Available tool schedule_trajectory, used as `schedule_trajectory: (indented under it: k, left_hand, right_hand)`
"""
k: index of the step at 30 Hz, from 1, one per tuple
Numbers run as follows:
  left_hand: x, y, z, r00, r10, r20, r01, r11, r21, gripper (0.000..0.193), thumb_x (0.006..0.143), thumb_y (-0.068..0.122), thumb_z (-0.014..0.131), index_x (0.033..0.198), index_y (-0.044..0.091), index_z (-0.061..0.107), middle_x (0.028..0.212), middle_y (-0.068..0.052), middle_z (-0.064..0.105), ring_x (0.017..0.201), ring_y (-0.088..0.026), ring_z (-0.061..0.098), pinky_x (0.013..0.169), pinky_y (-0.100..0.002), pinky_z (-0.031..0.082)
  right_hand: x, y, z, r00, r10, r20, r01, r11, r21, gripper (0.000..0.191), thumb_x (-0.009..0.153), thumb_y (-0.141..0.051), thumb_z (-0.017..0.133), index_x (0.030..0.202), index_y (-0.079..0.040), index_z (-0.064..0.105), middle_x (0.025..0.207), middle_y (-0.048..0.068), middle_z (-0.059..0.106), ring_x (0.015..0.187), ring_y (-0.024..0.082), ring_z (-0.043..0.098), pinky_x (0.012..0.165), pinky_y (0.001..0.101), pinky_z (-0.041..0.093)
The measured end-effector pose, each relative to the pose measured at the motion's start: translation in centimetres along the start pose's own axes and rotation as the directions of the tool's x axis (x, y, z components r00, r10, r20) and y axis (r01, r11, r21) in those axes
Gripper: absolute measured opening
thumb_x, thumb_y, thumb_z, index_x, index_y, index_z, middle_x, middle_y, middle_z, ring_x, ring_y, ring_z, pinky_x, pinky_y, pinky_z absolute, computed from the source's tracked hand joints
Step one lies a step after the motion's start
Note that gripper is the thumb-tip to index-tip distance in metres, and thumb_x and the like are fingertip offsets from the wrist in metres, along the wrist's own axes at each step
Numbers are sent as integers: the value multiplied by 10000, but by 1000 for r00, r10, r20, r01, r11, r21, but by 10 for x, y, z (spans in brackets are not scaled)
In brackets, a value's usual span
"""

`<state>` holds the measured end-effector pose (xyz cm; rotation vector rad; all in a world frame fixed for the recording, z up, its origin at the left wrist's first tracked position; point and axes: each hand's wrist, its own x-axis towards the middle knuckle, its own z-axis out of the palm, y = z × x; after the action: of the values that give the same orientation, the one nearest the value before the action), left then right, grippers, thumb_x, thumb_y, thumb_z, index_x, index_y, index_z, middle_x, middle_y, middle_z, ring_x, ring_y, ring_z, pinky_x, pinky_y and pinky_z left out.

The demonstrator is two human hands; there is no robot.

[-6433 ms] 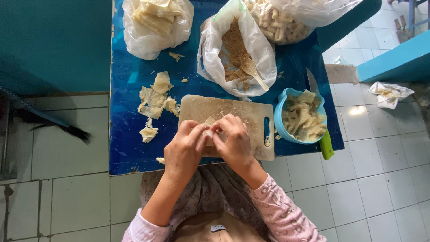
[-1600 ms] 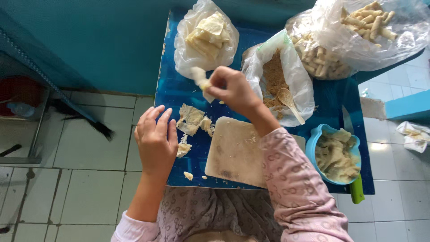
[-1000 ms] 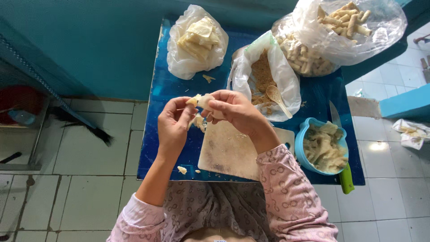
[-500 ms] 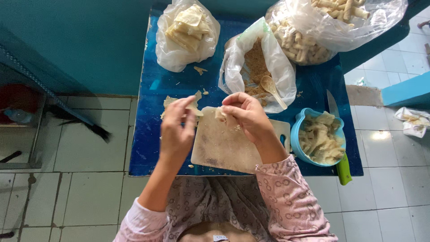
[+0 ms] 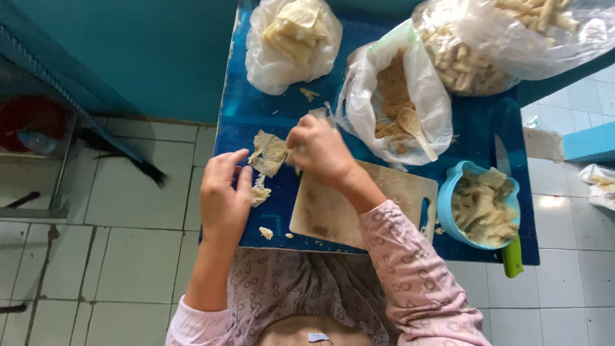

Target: The person takes thin dough wrapper pieces one at a time, flattens and shapes them by hand on a cutting board, and places folded wrappers into a blue bowl. At times they use a spoon to add brown filling from a plastic bag onto a wrapper before folding it closed by hand.

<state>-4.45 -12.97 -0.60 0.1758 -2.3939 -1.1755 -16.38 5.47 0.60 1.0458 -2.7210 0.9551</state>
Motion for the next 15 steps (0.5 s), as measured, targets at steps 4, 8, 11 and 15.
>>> schedule_trajectory:
  k: [4,8,11,15]
  left_hand:
    - [-4,-2,5,992,120,26,-123,982,143,306,879,129,751,1176,70,712,1107,-115,649,977,-332,631,836,-426,503]
    - [3,-2,9,991,123,45,-129,973,191,200,874,143,769,1065,93,735,1056,-96,632,933,-314,622,789,-424,493]
    - [9,-4,11,991,115,72,-125,980,152,115,903,124,762,1009,90,734,1037,-77,638,925,-301,626,798,-423,500]
    - [4,-7,10,991,107,76,-109,994,20,128,889,31,715,1004,80,742,1056,-75,650,957,-290,638,819,-410,512]
  right_hand:
    - [10,16,-11,959,282,-42,-270,946,182,120,904,-112,676,984,-56,747,961,133,717,891,294,706,811,389,554]
    - [8,14,-15,965,28,-260,-34,999,-18,246,955,-11,599,1171,-4,717,1119,183,693,1031,350,658,917,423,531]
    - [9,0,1,967,-92,-236,63,990,-130,124,904,-29,664,996,-46,745,1061,171,677,999,350,646,878,430,528]
    - [15,-12,33,997,-74,-32,72,995,-73,141,787,-97,756,914,-41,734,965,165,655,915,367,631,817,442,518]
